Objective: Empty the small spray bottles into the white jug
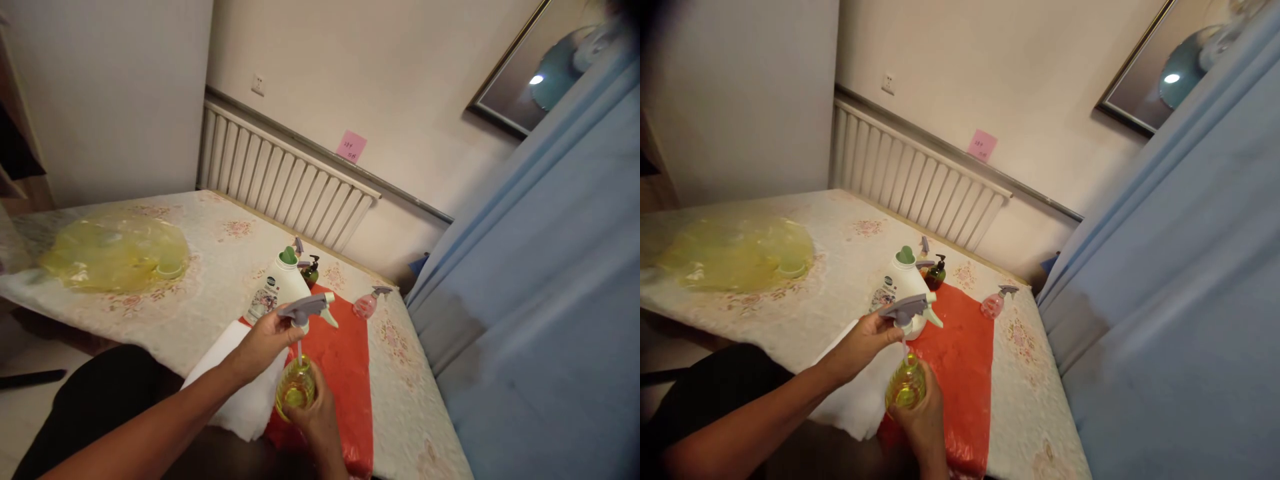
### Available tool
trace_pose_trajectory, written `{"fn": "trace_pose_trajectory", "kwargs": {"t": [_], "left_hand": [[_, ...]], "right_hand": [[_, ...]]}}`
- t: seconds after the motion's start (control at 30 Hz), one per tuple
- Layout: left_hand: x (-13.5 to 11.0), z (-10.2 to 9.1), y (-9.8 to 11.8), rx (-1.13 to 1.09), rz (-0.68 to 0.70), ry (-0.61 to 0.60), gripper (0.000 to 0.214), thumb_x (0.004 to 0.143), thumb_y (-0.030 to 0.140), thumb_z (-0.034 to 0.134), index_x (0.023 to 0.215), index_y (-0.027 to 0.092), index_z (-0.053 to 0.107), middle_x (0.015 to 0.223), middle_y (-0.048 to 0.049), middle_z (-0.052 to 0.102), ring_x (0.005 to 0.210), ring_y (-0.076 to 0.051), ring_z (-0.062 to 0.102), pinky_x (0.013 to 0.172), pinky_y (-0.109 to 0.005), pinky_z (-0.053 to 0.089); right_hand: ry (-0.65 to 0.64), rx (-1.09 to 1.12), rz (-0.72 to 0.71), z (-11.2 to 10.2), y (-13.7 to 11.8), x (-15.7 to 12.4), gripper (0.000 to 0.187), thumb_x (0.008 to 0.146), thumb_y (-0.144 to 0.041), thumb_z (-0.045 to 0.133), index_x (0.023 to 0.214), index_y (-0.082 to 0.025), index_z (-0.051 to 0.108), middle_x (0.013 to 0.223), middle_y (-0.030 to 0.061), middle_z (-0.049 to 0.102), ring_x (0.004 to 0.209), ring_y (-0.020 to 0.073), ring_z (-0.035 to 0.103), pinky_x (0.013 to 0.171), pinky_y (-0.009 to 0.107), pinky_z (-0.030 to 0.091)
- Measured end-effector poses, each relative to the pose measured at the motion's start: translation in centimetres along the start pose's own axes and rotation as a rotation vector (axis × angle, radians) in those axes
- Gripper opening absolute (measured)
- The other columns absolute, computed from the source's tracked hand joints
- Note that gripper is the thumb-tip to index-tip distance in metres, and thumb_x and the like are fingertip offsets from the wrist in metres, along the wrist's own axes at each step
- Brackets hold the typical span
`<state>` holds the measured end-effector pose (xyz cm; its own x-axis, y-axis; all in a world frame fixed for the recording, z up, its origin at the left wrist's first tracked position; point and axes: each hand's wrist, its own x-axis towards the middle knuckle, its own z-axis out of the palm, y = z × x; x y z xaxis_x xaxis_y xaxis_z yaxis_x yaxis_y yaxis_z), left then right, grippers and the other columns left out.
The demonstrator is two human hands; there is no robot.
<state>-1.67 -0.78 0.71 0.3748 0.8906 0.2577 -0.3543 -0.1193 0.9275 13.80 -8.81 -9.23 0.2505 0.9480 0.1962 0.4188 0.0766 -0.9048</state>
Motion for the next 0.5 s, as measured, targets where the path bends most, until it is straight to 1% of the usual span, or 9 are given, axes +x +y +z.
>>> {"fn": "trace_pose_trajectory", "kwargs": {"t": [0.13,0.2,0.27,0.3,0.33,0.43,0.47,0.5], "left_hand": [[0.6,-0.8,1.5,0.007,-0.019,0.014,0.036,0.077,0.037,0.068,0.106,0.018,0.059,0.093,-0.0018,0.066,0.079,-0.017,0.065,0.074,-0.031,0.051],[0.5,-0.9,1.8,0.036,-0.020,-0.035,0.032,0.077,0.033,0.068,0.104,0.018,0.060,0.086,-0.0005,0.065,0.075,-0.016,0.065,0.068,-0.028,0.051],[0.3,-1.0,2.0,0.089,-0.022,-0.120,0.027,0.075,0.026,0.068,0.101,0.019,0.062,0.083,0.0005,0.065,0.071,-0.014,0.063,0.064,-0.026,0.051],[0.3,-1.0,2.0,0.107,-0.014,-0.141,0.026,0.075,0.024,0.068,0.100,0.019,0.064,0.082,0.0009,0.064,0.069,-0.013,0.062,0.062,-0.025,0.051],[0.2,-1.0,2.1,0.107,0.003,-0.130,0.026,0.075,0.023,0.068,0.100,0.019,0.064,0.081,0.0011,0.064,0.067,-0.013,0.062,0.061,-0.024,0.051],[0.3,-1.0,2.1,0.024,0.060,0.017,0.032,0.078,0.027,0.067,0.108,0.019,0.062,0.081,0.0011,0.066,0.068,-0.013,0.064,0.061,-0.025,0.054],[0.3,-1.1,2.1,0.002,0.053,0.029,0.033,0.078,0.028,0.068,0.109,0.019,0.062,0.079,0.0012,0.066,0.066,-0.013,0.064,0.060,-0.025,0.054],[0.4,-1.2,2.0,-0.009,0.035,0.016,0.034,0.077,0.028,0.069,0.109,0.018,0.062,0.077,0.0010,0.067,0.064,-0.013,0.065,0.059,-0.024,0.055]], "right_hand": [[0.001,-0.007,0.005,0.2,-0.8,0.6,0.071,0.053,-0.016,0.073,0.124,-0.015,0.060,0.120,0.0116,0.070,0.111,0.0283,0.065,0.098,0.037,0.051],[-0.019,0.006,0.005,0.5,-0.9,0.7,0.072,0.054,-0.016,0.073,0.125,-0.016,0.059,0.119,0.0109,0.070,0.110,0.0283,0.065,0.098,0.037,0.051],[-0.049,0.018,-0.004,0.7,-0.9,0.7,0.072,0.054,-0.015,0.073,0.125,-0.017,0.059,0.119,0.0097,0.070,0.110,0.0280,0.066,0.097,0.038,0.051],[-0.061,0.023,-0.008,0.7,-0.9,0.7,0.073,0.054,-0.015,0.073,0.125,-0.017,0.059,0.120,0.0094,0.070,0.110,0.0280,0.065,0.098,0.038,0.051],[-0.066,0.026,-0.008,0.8,-0.9,0.8,0.073,0.054,-0.014,0.073,0.125,-0.017,0.058,0.121,0.0093,0.069,0.112,0.0280,0.065,0.098,0.038,0.051],[-0.047,0.018,-0.010,0.7,-1.2,0.9,0.074,0.053,-0.013,0.073,0.125,-0.018,0.059,0.122,0.0091,0.069,0.114,0.0285,0.064,0.100,0.038,0.050],[-0.045,0.011,-0.018,0.7,-1.5,1.0,0.074,0.053,-0.013,0.074,0.124,-0.018,0.059,0.121,0.0089,0.069,0.113,0.0284,0.064,0.099,0.037,0.050],[-0.049,0.000,-0.029,0.6,-1.7,1.1,0.072,0.053,-0.013,0.074,0.123,-0.018,0.060,0.120,0.0086,0.070,0.111,0.0281,0.065,0.098,0.037,0.050]]}}
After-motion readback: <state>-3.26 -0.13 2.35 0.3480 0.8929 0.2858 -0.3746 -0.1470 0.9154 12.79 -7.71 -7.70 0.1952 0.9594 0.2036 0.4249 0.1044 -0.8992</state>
